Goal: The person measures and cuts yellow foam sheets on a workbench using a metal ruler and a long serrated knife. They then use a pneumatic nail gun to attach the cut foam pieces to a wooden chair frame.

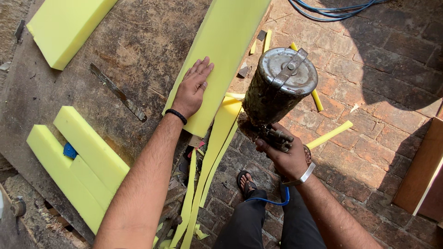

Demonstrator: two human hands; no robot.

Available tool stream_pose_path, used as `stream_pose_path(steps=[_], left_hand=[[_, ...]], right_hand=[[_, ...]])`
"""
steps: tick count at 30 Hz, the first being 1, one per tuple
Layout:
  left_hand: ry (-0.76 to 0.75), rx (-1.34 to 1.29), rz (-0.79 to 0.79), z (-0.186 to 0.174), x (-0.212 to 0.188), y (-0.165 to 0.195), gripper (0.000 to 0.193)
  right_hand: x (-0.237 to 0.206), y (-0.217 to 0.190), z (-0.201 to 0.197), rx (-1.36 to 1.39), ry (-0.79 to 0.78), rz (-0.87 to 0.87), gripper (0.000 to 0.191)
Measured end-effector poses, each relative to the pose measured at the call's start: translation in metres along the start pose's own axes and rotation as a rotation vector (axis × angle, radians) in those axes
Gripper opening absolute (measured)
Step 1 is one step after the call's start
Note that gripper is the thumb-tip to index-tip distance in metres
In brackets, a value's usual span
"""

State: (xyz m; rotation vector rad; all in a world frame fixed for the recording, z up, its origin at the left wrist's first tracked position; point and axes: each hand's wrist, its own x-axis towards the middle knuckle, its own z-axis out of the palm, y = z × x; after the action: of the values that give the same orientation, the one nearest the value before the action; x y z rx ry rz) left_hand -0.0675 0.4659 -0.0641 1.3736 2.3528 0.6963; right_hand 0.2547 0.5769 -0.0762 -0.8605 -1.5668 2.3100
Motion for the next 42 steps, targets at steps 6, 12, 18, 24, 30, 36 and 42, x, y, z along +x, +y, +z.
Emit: stream_pose_path(steps=[6, 12, 18, 24, 30, 36, 42], left_hand=[[-0.026, -0.017, -0.018, 0.0, 0.001, 0.0, 0.053], [-0.048, -0.019, -0.047, 0.001, 0.002, -0.001, 0.053], [-0.053, -0.166, -0.071, 0.002, 0.003, -0.011, 0.06], [-0.071, -0.785, -0.068, -0.008, 0.012, -0.018, 0.075], [-0.037, -0.757, -0.143, -0.01, 0.007, -0.011, 0.076], [0.003, -0.87, -0.183, -0.008, 0.007, -0.008, 0.071], [0.027, -0.776, -0.348, -0.012, 0.01, 0.012, 0.067]], right_hand=[[-0.024, 0.009, 0.015, -0.156, -0.058, -0.004, 0.041], [-0.04, 0.02, 0.024, 0.024, -0.101, 0.075, 0.046], [-0.036, 0.017, 0.022, -0.001, -0.023, 0.025, 0.039], [-0.008, -0.015, 0.004, 0.024, 0.112, -0.149, 0.038], [0.038, -0.061, -0.03, -0.003, 0.204, -0.29, 0.042], [0.091, -0.104, -0.061, -0.045, 0.293, -0.364, 0.05], [0.119, -0.137, -0.083, -0.142, 0.376, -0.464, 0.051]])
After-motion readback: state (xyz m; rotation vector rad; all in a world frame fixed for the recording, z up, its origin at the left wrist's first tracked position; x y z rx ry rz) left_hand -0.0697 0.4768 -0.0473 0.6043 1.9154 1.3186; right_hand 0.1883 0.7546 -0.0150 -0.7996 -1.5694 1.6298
